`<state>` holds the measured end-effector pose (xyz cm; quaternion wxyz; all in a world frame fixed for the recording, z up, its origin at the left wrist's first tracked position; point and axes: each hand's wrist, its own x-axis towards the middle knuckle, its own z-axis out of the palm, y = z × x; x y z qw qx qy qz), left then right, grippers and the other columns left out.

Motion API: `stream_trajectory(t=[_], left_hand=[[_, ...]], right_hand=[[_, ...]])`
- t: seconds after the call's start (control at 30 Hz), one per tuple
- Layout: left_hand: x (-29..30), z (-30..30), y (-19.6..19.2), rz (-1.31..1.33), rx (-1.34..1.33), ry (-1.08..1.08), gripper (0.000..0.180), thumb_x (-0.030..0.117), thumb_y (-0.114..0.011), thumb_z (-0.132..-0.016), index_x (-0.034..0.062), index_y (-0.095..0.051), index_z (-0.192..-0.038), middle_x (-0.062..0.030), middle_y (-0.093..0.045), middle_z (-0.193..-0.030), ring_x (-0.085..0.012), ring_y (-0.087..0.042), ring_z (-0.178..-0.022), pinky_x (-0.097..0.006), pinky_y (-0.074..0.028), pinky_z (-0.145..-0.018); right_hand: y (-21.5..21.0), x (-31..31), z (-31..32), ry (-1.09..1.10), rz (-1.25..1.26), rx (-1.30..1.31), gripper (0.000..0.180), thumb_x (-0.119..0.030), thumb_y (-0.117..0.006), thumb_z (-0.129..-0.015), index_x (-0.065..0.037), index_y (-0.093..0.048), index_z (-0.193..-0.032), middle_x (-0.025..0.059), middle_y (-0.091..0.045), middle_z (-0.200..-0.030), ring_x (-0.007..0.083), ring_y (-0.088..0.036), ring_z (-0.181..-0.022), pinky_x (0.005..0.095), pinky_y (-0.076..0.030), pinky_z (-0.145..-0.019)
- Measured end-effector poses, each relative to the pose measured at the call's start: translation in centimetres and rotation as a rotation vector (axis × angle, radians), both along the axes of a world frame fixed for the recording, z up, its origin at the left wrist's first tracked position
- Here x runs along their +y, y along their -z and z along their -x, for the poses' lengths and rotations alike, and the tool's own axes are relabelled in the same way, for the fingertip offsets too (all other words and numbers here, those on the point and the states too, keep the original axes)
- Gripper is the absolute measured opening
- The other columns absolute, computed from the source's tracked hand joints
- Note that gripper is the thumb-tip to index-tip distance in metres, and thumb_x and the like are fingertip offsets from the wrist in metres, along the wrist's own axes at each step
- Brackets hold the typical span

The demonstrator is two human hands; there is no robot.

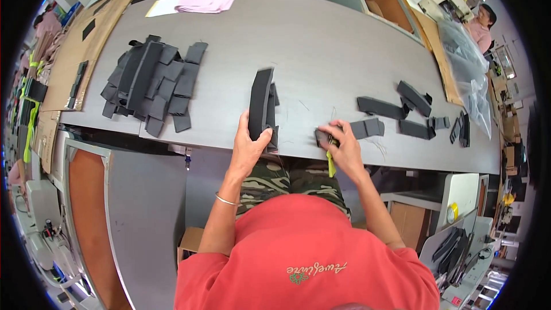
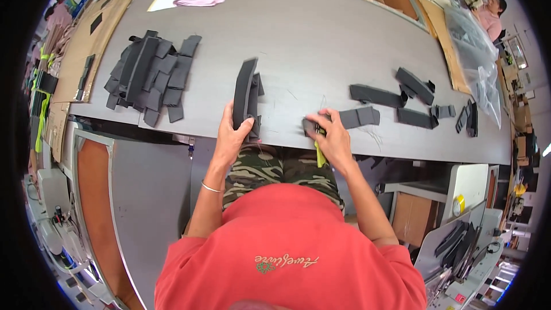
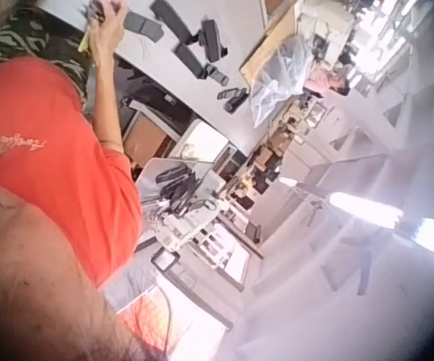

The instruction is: Trim excess threads from black fabric pieces using small nippers.

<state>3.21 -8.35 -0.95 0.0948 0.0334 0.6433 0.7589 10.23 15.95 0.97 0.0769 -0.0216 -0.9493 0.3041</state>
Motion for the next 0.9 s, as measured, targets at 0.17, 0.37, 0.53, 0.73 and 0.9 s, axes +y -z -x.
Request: stream_trajectory(t=[0.17, 0.37, 0.53, 0.73, 0.9], left_hand=[[-0.7, -1.0, -1.3, -0.242, -0.225, 0.091, 0.034, 0.003, -0.066, -0.083, -0.0013, -0.045, -0.109, -0.0099, -0.059, -0.097, -0.0151, -0.059, -0.080, -0.031, -0.053, -0.069], [-0.2, -3.4, -1.4, -0.626, -0.405, 0.222, 0.036, 0.006, -0.063, -0.088, 0.0038, -0.045, -0.119, -0.0102, -0.060, -0.108, -0.0213, -0.064, -0.093, -0.040, -0.057, -0.080], [0.6, -3.2, -1.2, -0.538, -0.353, 0.333, 0.038, 0.009, -0.054, -0.092, 0.0064, -0.045, -0.129, -0.0054, -0.054, -0.122, -0.0177, -0.055, -0.111, -0.037, -0.050, -0.088], [1.1, -3.3, -2.6, -0.558, -0.235, 0.397, 0.041, -0.001, -0.050, -0.086, 0.0011, -0.047, -0.127, -0.0076, -0.053, -0.122, -0.0189, -0.056, -0.107, -0.037, -0.049, -0.092], [2.5, -3.6, -2.9, -0.490, -0.266, 0.392, 0.038, 0.000, -0.054, -0.086, -0.0006, -0.049, -0.124, -0.0093, -0.057, -0.116, -0.0196, -0.058, -0.102, -0.039, -0.049, -0.094]], right_hand=[[1.2, 3.2, 0.8, 0.160, -0.150, 0.098, 0.047, -0.004, -0.068, -0.071, -0.021, -0.063, -0.114, 0.0077, -0.047, -0.128, 0.0310, -0.060, -0.094, 0.0396, -0.050, -0.077], [-1.9, 0.4, -0.4, 0.185, 0.020, 0.277, 0.034, -0.006, -0.065, -0.078, -0.013, -0.064, -0.112, 0.0111, -0.056, -0.116, 0.0291, -0.061, -0.091, 0.0352, -0.048, -0.080], [-2.9, -3.8, -1.4, -0.009, 0.447, 0.017, 0.030, -0.007, -0.065, -0.080, -0.005, -0.065, -0.111, 0.0054, -0.063, -0.096, 0.0143, -0.058, -0.092, 0.0286, -0.046, -0.081], [-4.3, -4.2, -2.3, -0.066, 0.665, -0.009, 0.030, -0.008, -0.061, -0.085, 0.001, -0.063, -0.114, -0.0003, -0.063, -0.097, 0.0065, -0.053, -0.092, 0.0229, -0.043, -0.084], [-4.3, -4.1, -3.2, -0.030, 0.813, -0.015, 0.027, -0.007, -0.061, -0.087, 0.001, -0.062, -0.112, -0.0009, -0.062, -0.095, 0.0065, -0.053, -0.088, 0.0215, -0.043, -0.081]])
